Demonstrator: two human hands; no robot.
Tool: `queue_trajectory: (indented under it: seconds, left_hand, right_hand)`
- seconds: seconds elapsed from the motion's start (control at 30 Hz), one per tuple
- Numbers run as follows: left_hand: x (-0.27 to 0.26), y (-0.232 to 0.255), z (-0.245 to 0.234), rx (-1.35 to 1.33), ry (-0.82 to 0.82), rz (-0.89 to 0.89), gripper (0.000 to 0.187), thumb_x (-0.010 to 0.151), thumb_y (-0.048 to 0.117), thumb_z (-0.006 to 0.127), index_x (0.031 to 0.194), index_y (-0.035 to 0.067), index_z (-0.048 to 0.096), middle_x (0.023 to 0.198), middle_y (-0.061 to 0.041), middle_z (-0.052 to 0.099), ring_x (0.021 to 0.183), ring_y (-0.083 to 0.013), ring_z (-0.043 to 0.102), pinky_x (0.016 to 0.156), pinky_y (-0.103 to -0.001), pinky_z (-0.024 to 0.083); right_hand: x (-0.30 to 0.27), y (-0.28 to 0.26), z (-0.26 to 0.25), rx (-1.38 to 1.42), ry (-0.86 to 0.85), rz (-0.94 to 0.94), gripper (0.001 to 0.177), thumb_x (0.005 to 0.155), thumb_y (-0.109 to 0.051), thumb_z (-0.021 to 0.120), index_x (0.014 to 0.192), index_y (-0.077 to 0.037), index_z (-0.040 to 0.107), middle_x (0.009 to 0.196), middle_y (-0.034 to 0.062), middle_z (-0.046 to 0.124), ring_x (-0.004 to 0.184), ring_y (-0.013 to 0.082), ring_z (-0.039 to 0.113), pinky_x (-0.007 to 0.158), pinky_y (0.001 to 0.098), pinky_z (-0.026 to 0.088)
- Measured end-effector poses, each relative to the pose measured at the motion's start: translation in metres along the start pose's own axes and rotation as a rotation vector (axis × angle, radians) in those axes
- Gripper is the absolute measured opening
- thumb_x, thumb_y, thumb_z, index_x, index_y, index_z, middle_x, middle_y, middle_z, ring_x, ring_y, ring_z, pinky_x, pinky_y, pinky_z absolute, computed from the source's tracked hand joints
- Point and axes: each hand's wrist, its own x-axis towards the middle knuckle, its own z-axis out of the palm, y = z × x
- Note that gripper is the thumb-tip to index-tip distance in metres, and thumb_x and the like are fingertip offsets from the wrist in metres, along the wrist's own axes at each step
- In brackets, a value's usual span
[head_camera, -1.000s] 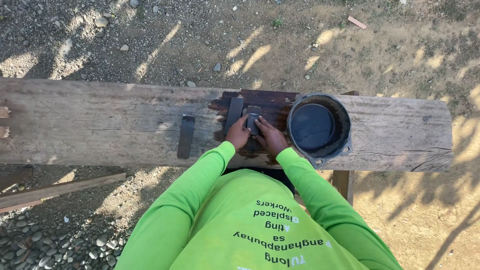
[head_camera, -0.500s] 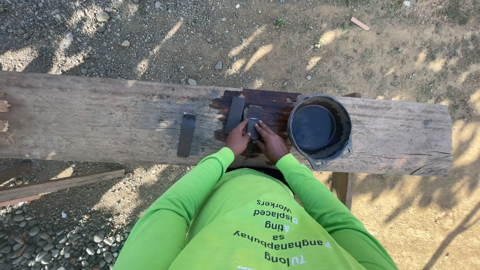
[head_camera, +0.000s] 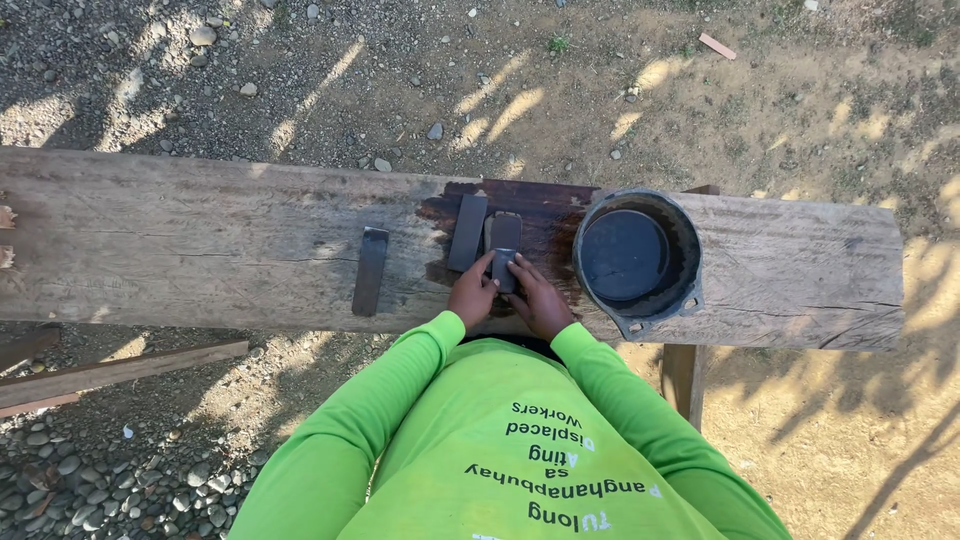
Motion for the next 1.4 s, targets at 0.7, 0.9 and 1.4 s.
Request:
queue_trajectory:
  seconds: [0.7,0.9,1.4]
  left_hand:
    - [0.052,-0.023,0.006,0.048,0.201,0.200,0.062,0.093,0.014,0.068,0.153,0.013,0.051,0.104,-0.020,0.074,0.094,-0.0355,0.072,0.087,-0.046,0.055]
    - [0.047,-0.007,-0.003,0.075,0.116,0.157,0.064,0.095,0.016,0.068,0.155,0.013,0.046,0.111,-0.020,0.072,0.098,-0.0377,0.069,0.088,-0.048,0.054]
    - [0.038,0.000,-0.008,0.029,0.021,0.094,0.066,0.098,0.014,0.065,0.159,0.015,0.042,0.101,-0.015,0.070,0.088,-0.0302,0.069,0.083,-0.046,0.055]
  right_hand:
    - [0.033,0.009,-0.004,-0.053,0.070,-0.119,0.063,0.089,-0.014,0.074,0.146,-0.004,0.051,0.161,0.0174,0.042,0.130,0.0440,0.058,0.101,0.0481,0.052]
    - [0.037,0.010,-0.003,-0.102,0.055,-0.065,0.062,0.089,-0.018,0.073,0.146,-0.004,0.051,0.161,0.0176,0.043,0.121,0.0437,0.064,0.095,0.0476,0.055]
    - [0.037,0.009,-0.006,-0.136,0.017,-0.056,0.063,0.089,-0.017,0.075,0.145,-0.004,0.051,0.161,0.0205,0.042,0.118,0.0424,0.067,0.094,0.0465,0.057]
